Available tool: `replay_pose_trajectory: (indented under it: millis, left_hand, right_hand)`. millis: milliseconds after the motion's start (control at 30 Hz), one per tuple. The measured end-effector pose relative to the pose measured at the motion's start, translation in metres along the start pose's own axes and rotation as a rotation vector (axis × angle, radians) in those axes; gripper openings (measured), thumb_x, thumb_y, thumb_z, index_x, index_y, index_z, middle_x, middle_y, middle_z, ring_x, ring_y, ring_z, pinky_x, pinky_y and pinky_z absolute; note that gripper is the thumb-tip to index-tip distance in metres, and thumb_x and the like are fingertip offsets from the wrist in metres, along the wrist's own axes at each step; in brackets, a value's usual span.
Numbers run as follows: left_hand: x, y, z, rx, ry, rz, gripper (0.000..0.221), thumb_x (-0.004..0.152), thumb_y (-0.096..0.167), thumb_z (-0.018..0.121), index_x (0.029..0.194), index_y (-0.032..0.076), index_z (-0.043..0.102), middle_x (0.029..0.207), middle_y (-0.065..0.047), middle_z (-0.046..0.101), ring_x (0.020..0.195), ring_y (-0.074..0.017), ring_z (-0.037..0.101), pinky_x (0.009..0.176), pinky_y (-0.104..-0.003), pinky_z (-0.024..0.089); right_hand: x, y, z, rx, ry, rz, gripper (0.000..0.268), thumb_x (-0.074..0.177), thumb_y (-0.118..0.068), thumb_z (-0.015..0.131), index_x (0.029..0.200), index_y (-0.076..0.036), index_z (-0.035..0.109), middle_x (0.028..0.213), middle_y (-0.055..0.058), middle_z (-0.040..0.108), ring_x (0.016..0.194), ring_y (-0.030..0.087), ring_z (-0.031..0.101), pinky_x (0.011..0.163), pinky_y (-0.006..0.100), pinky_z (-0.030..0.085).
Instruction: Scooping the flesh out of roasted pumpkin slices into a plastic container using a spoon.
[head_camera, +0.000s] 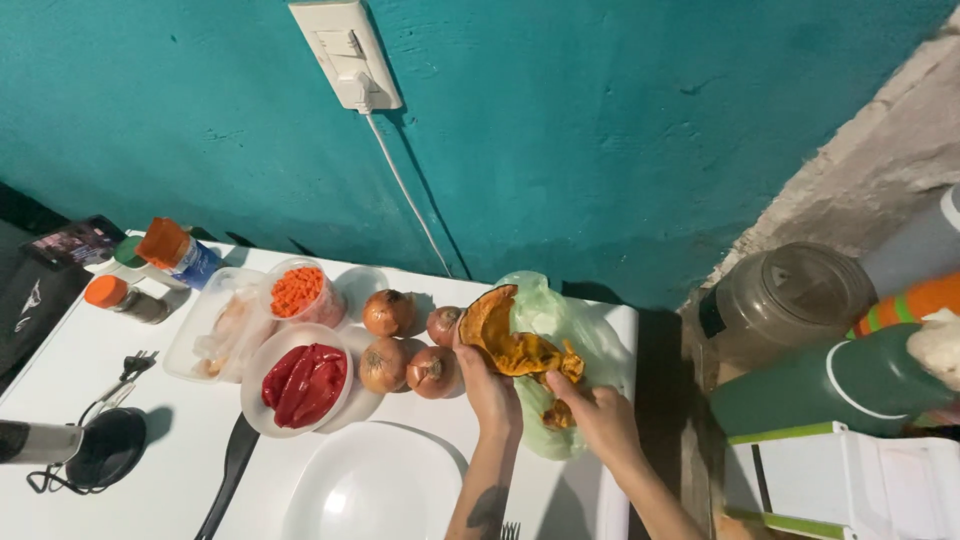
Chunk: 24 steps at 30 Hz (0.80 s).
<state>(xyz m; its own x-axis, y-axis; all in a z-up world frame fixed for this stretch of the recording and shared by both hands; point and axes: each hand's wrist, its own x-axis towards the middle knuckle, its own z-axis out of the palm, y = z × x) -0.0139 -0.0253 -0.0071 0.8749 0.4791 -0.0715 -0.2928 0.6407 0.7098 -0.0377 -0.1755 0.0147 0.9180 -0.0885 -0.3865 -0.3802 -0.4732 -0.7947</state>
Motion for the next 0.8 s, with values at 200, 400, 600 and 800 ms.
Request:
replay_pose_trajectory:
  millis: [200, 400, 600, 800]
  left_hand:
    - [0.0, -0.002, -0.013, -0.164, 0.133, -0.148, 0.065, 0.104, 0.054, 0.034, 0.152, 0.011, 0.041, 0.15, -0.005, 0.053, 0.134, -0.0226, 0.054, 0.109, -0.04, 0.047]
    - [0.003, -0.001, -0.013, -0.159, 0.179, -0.15, 0.065, 0.103, 0.055, 0.034, 0.15, 0.011, 0.043, 0.147, -0.007, 0.054, 0.13, -0.0244, 0.056, 0.108, -0.043, 0.045]
    - [0.039, 0.001, -0.046, -0.229, 0.259, -0.106, 0.063, 0.102, 0.053, 0.036, 0.147, 0.01, 0.044, 0.144, -0.006, 0.055, 0.128, -0.027, 0.056, 0.108, -0.052, 0.046]
    - [0.019, 0.044, -0.032, -0.2, 0.288, -0.121, 0.062, 0.099, 0.059, 0.033, 0.146, 0.019, 0.042, 0.146, -0.001, 0.054, 0.129, -0.0226, 0.057, 0.107, -0.046, 0.046]
  right_hand:
    - [0.007, 0.037, 0.025, 0.372, -0.134, 0.114, 0.061, 0.09, -0.056, 0.07, 0.055, -0.012, 0.046, 0.052, -0.004, 0.043, 0.05, 0.013, 0.04, 0.052, 0.031, 0.033]
    - [0.004, 0.061, 0.039, 0.442, -0.123, -0.051, 0.063, 0.094, -0.051, 0.069, 0.055, -0.01, 0.043, 0.053, -0.003, 0.04, 0.05, 0.012, 0.035, 0.05, 0.032, 0.025]
    - [0.003, 0.027, -0.003, 0.269, 0.05, -0.153, 0.053, 0.089, -0.054, 0.068, 0.065, -0.006, 0.063, 0.053, -0.001, 0.054, 0.052, 0.017, 0.051, 0.051, 0.037, 0.042]
    - [-0.019, -0.01, -0.024, -0.382, 0.113, -0.102, 0.071, 0.089, -0.071, 0.056, 0.076, -0.004, 0.074, 0.067, 0.017, 0.07, 0.074, 0.035, 0.074, 0.073, 0.045, 0.056]
